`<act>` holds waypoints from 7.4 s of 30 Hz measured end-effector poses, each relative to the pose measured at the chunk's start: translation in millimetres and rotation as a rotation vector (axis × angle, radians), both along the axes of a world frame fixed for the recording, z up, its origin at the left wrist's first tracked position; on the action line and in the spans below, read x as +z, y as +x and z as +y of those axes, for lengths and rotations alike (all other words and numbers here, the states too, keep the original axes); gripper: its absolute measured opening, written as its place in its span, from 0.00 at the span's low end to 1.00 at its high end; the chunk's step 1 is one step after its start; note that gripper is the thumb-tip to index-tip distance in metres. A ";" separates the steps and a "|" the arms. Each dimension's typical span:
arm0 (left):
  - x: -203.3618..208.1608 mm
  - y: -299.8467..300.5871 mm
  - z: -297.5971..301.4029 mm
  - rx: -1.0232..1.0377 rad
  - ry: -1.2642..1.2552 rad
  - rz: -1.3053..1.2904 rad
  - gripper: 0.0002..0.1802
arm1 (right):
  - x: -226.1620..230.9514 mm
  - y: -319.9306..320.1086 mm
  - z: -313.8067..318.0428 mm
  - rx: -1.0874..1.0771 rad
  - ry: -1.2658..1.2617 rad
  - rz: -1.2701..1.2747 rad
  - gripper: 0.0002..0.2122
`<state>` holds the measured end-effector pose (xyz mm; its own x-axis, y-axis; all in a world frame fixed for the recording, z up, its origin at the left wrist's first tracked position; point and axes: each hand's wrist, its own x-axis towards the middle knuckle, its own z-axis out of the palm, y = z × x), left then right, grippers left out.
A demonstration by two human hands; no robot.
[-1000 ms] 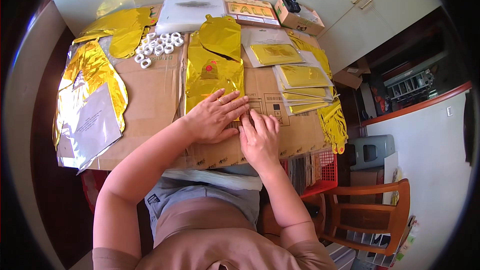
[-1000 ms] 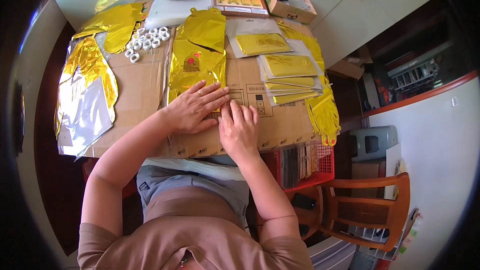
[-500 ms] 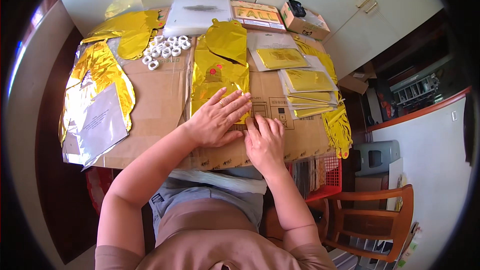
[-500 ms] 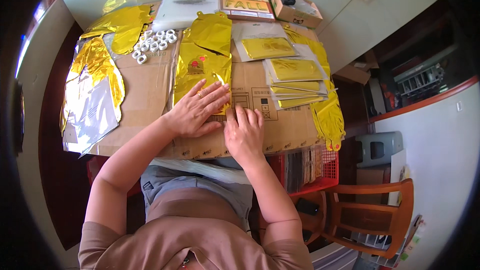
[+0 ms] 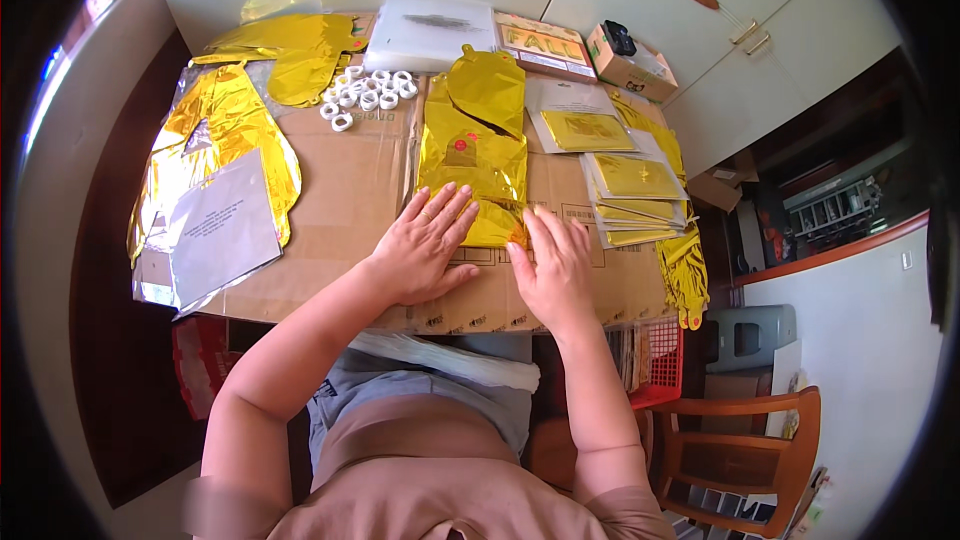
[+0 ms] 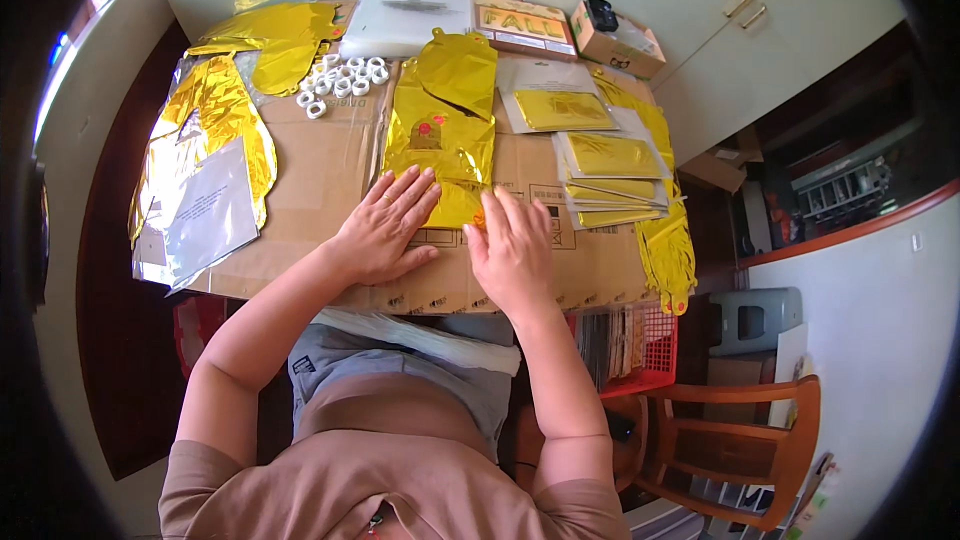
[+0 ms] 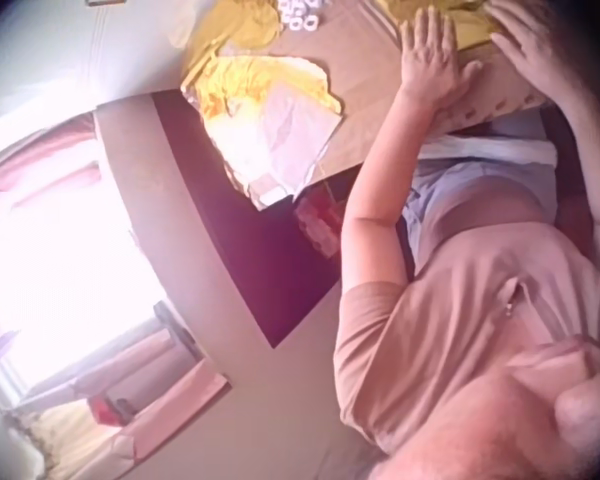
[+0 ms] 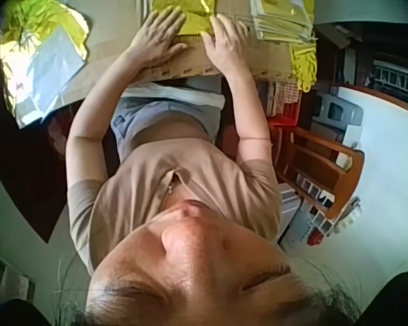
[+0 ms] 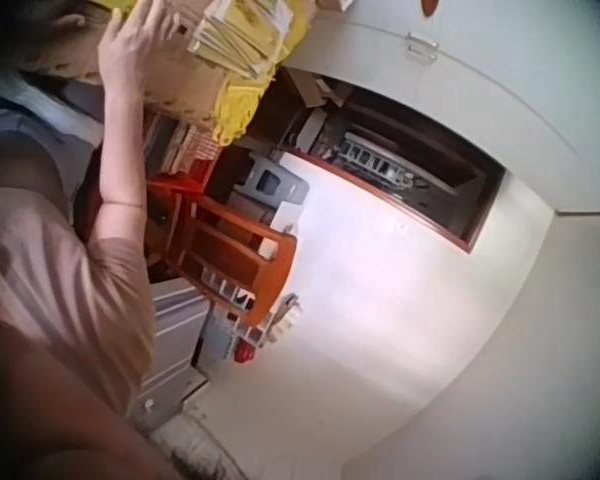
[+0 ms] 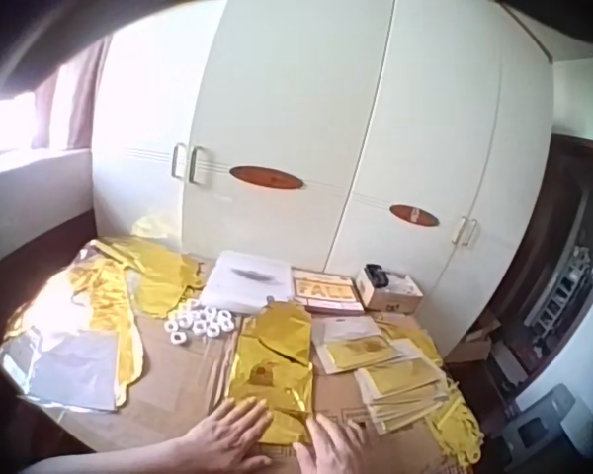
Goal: Fold star-shaped gold foil balloons on a table.
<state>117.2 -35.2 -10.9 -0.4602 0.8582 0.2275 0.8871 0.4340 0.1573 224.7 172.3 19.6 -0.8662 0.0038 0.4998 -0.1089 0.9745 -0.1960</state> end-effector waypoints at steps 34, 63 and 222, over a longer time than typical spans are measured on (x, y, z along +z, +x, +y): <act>5.9 68.5 -49.6 -0.251 0.380 -0.204 0.30 | -20.1 89.6 20.0 0.304 -0.033 -0.107 0.21; 38.0 35.8 -22.9 0.281 0.455 -0.956 0.14 | -14.4 31.0 53.6 0.163 -0.792 -0.345 0.17; 7.0 22.3 2.0 -0.054 0.088 -0.086 0.43 | -19.6 19.6 49.4 0.220 0.015 -0.150 0.15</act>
